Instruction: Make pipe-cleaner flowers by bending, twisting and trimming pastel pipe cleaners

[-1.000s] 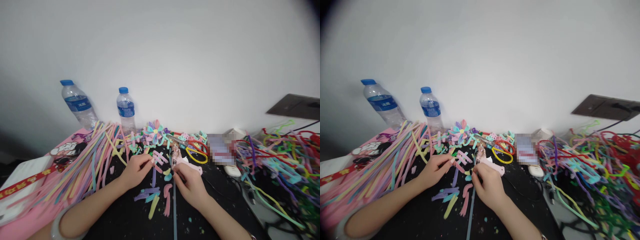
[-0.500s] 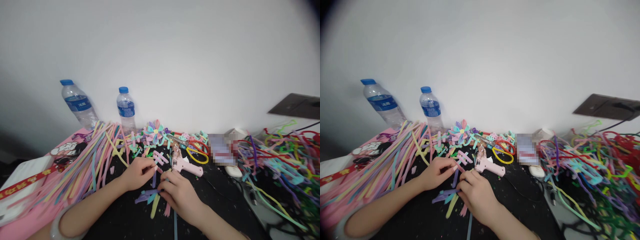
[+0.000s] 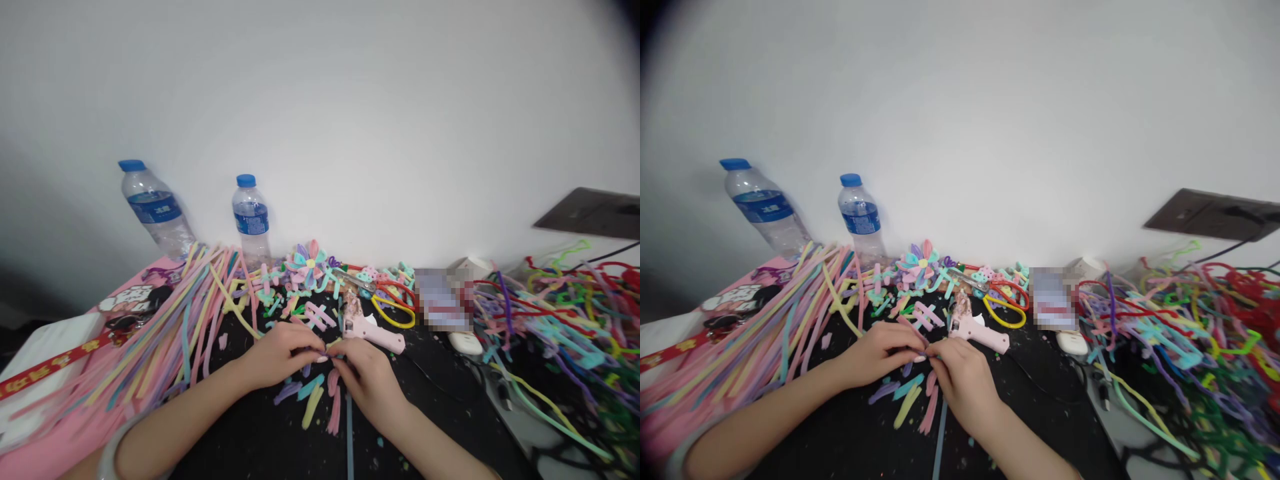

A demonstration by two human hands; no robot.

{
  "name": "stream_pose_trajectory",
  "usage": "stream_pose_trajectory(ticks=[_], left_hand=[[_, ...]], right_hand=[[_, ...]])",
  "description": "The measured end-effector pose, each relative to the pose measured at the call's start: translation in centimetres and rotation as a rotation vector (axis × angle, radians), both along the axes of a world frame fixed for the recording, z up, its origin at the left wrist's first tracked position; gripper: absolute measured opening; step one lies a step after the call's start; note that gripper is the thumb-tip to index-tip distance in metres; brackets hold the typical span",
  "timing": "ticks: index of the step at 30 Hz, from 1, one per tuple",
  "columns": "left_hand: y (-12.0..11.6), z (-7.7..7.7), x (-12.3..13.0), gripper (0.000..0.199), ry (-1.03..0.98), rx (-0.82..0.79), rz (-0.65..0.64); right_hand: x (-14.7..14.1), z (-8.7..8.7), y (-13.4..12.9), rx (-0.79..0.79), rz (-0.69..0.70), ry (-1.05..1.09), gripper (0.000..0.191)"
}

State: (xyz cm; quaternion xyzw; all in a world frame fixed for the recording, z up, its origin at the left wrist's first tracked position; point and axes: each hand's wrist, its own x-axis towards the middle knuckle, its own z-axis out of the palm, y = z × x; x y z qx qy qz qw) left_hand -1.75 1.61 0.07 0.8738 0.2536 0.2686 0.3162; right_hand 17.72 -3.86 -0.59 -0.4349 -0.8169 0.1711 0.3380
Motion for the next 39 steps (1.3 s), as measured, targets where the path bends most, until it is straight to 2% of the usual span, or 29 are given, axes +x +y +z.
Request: stream_pose_trajectory(ticks=[3, 5, 8, 12, 15, 19, 24, 29, 39], left_hand=[[0.1, -0.2, 0.0, 0.016, 0.023, 0.002, 0.021], [0.2, -0.3, -0.1, 0.017, 0.038, -0.005, 0.087], [0.2, -0.2, -0.1, 0.017, 0.024, -0.064, 0.206], [0.4, -0.3, 0.0, 0.015, -0.050, -0.128, 0.265], [0.4, -0.5, 0.1, 0.017, -0.071, -0.123, 0.278], [0.2, -0.5, 0.3, 0.016, -0.098, -0.133, 0.312], [-0.1, -0.2, 0.5, 0.012, -0.223, -0.295, 0.235], [0.1, -0.5, 0.5, 0.012, -0.267, -0.357, 0.246], [0.0, -0.4, 0.5, 0.015, -0.261, -0.376, 0.199]], right_hand=[[0.1, 0.1, -0.1, -0.017, -0.063, 0.038, 0.018], [0.1, 0.4, -0.2, -0.021, -0.087, 0.062, 0.018], [0.1, 1.0, -0.2, -0.016, 0.000, 0.030, 0.018], [-0.4, 1.4, -0.3, -0.017, 0.139, -0.197, 0.017], [-0.7, 1.5, -0.5, -0.048, 0.148, -0.314, 0.013], [-0.8, 1.4, -0.6, -0.093, 0.140, -0.314, 0.010], [-0.3, 1.0, -0.2, -0.102, 0.112, -0.145, 0.012], [0.2, 0.8, 0.2, -0.092, 0.105, 0.038, 0.026], [-0.1, 1.1, -0.6, -0.173, 0.117, 0.064, 0.022]])
